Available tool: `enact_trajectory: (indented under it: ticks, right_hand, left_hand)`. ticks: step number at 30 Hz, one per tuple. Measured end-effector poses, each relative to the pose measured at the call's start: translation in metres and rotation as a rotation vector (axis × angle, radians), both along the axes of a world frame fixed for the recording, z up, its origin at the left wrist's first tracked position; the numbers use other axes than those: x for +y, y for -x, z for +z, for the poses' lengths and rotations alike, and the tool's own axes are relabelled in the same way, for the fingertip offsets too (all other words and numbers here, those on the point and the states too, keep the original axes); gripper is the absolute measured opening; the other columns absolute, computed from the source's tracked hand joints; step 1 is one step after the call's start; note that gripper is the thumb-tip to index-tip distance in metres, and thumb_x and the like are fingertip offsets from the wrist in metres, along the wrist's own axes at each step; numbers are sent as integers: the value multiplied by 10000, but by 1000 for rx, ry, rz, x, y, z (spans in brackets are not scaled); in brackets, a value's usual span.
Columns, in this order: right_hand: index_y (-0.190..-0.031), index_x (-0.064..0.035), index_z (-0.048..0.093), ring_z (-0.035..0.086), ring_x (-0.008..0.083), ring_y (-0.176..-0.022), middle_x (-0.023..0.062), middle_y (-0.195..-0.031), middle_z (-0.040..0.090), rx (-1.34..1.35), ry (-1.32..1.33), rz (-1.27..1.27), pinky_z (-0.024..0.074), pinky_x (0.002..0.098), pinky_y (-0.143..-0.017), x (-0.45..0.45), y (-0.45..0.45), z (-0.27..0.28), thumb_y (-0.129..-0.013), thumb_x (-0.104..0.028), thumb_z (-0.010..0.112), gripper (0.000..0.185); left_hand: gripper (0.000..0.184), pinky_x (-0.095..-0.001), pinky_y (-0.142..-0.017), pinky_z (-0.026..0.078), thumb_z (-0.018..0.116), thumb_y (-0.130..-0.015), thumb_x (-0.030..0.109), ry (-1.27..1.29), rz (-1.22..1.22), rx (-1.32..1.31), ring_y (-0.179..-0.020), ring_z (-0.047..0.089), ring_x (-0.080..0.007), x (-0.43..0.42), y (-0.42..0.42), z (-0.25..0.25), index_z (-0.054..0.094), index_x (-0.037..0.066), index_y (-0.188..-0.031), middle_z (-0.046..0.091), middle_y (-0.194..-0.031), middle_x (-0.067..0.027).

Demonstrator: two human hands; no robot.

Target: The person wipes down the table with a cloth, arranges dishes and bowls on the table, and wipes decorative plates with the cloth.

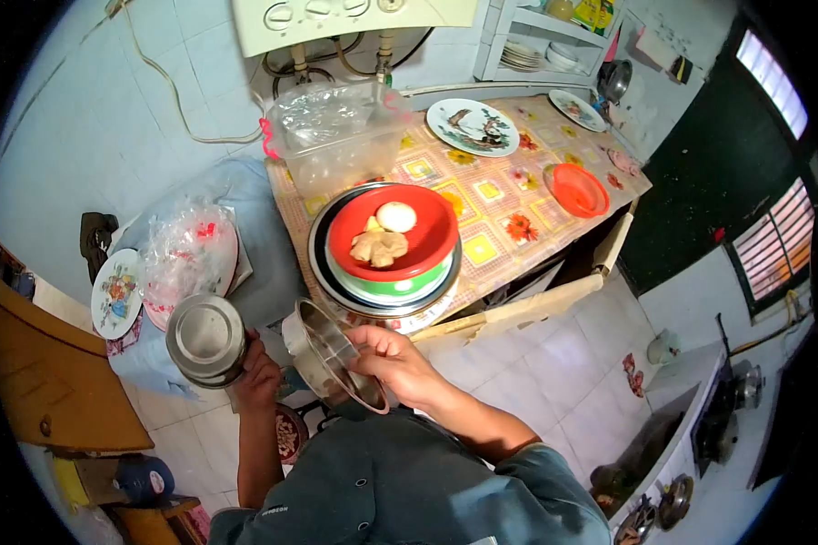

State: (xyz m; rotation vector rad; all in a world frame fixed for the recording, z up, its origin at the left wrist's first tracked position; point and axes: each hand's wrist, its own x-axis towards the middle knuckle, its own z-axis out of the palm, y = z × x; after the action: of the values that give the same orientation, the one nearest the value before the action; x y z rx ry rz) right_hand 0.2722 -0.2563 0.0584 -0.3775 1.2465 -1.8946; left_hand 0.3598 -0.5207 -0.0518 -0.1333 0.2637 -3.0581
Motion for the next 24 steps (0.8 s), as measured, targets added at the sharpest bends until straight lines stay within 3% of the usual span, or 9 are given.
enact_trajectory:
  ticks: [4,7,10,12,16,19,20,22,24]
  right_hand:
    - [-1235,21,507,652,101,-794,67,-954,669,-55,44,26,510,219,-726,28,4,3,-882,30,534,354]
    - [-1255,33,505,662,114,-803,85,-965,677,-3,2,6,521,229,-729,49,8,2,-880,31,538,376]
    - [-1249,35,512,664,116,-807,93,-977,679,-57,26,-13,523,232,-740,70,12,0,-877,25,542,374]
    - [-1246,40,512,666,123,-809,98,-982,679,-53,43,-45,525,237,-747,81,13,-5,-869,27,544,379]
    - [-1237,49,509,669,147,-819,113,-975,668,-47,17,-122,530,254,-760,99,14,-8,-854,45,522,384]
    - [-1211,13,552,614,124,-918,79,-1048,655,-27,64,-273,491,265,-822,112,12,2,-860,57,543,354]
    - [-1211,13,552,614,124,-918,79,-1048,655,-24,63,-273,491,265,-822,117,12,-2,-860,57,543,354]
    - [-1184,7,569,627,133,-898,78,-1024,664,6,206,-374,501,274,-817,131,15,-12,-854,58,544,335]
    - [-1170,-2,577,639,142,-877,84,-1005,671,11,212,-363,509,277,-809,150,19,-7,-852,41,559,322]
  left_hand:
    - [379,-211,-439,345,446,-989,245,127,28,-10,-498,416,-92,19,-3,6,479,-51,-1223,474,-749,-63]
    - [339,-216,-443,361,566,-928,327,531,76,-223,-498,424,-85,16,-15,-3,522,30,-1085,501,-773,-56]
    - [320,-222,-435,366,563,-930,311,625,205,-242,-474,414,-87,31,-10,7,520,30,-1077,496,-755,-53]
    - [291,-218,-418,366,547,-935,280,506,157,-240,-492,439,-93,37,-2,25,501,23,-1064,507,-783,-39]
    - [354,-185,-391,339,595,-900,317,671,131,-170,-441,425,-77,34,12,44,536,29,-1097,523,-743,-34]
    - [225,-202,-371,364,586,-905,241,797,256,-413,-472,439,-74,19,15,50,542,99,-1073,532,-742,-9]
    - [226,-189,-377,379,602,-888,266,950,324,-356,-474,447,-61,11,22,51,554,115,-1049,566,-772,14]
    - [241,-172,-389,374,590,-895,292,978,448,-552,-489,464,-56,20,37,89,558,123,-1065,591,-797,31]
    - [269,-177,-417,391,601,-896,306,1019,464,-504,-506,486,-57,0,52,91,563,130,-1095,602,-839,31]
